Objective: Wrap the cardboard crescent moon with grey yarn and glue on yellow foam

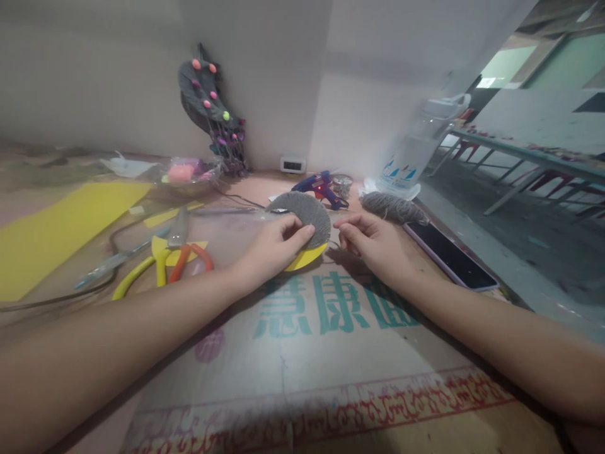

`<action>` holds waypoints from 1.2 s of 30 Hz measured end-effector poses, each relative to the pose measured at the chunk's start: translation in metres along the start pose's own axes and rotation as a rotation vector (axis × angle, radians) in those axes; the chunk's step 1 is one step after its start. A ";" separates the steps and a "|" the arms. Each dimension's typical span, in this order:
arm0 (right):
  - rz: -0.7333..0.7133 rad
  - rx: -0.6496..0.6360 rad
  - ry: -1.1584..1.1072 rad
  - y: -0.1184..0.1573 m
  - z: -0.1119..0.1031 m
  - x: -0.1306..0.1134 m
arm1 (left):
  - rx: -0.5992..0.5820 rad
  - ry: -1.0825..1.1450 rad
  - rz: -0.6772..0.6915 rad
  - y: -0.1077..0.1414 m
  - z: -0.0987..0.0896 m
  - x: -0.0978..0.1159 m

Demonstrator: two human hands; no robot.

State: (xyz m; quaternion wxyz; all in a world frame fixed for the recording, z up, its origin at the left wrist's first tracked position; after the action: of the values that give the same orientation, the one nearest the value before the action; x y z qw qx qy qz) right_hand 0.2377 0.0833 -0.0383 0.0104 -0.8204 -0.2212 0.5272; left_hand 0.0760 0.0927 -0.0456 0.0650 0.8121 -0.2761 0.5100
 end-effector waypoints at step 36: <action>-0.250 -0.037 0.121 0.024 0.015 -0.043 | 0.041 0.038 0.018 0.000 -0.005 -0.002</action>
State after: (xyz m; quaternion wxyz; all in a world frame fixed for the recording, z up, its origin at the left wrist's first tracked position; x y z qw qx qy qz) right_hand 0.2183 0.0423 -0.0136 0.0744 -0.8168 -0.3304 0.4671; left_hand 0.0714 0.0952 -0.0456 0.0491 0.8009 -0.2715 0.5314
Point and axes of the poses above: each hand's wrist, its own y-axis away from the middle knuckle, its own z-axis out of the palm, x = y × z, the point moved 9 cm from there along -y, towards the middle knuckle, and after that the axes turned 15 degrees about -x, right-handed, at the moved point
